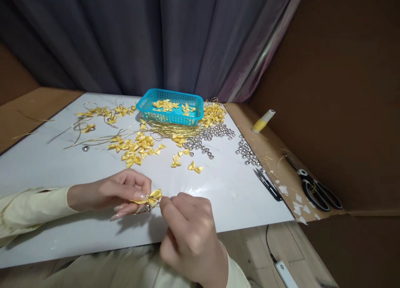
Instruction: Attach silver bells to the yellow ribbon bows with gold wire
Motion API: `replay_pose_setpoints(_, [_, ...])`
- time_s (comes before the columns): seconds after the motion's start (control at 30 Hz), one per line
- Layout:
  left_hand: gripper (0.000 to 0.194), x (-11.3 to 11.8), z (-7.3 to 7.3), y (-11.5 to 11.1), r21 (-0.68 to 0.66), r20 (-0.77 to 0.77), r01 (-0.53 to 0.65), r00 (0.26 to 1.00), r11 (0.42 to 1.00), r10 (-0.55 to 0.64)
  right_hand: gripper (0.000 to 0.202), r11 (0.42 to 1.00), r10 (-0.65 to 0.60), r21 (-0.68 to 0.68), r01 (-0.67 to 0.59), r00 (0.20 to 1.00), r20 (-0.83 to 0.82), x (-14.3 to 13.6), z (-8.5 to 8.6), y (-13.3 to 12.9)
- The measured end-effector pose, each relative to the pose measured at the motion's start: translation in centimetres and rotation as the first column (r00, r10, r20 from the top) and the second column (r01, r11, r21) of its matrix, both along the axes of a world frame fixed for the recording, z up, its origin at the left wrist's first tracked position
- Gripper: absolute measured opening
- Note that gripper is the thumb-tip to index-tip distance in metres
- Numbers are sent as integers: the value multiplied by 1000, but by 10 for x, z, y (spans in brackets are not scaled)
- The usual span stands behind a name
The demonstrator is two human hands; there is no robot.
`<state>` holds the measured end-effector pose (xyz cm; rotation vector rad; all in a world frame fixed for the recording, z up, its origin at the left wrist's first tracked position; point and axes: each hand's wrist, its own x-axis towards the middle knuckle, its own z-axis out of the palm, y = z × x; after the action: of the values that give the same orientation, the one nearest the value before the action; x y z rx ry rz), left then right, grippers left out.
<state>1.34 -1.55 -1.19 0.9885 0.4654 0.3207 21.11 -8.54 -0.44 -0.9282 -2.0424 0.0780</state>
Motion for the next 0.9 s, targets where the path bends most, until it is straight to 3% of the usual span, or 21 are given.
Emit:
replay_pose_setpoints(0.37, [19,-1,-4,2,6,-15,-22,1000,1000,22,35,999,-7,-32,4,996,-86,-1,-5,-1])
replay_pose_setpoints(0.67, [19,-1,-1,2,18,-36,3,999,1000,-3,35,1000,25,-12,-24,999,25,2,-1,1])
replay_pose_setpoints(0.9, [20,0,2,1,26,-70,-37,997,999,38,32,1000,-19,-17,19,1000,2,-3,-1,1])
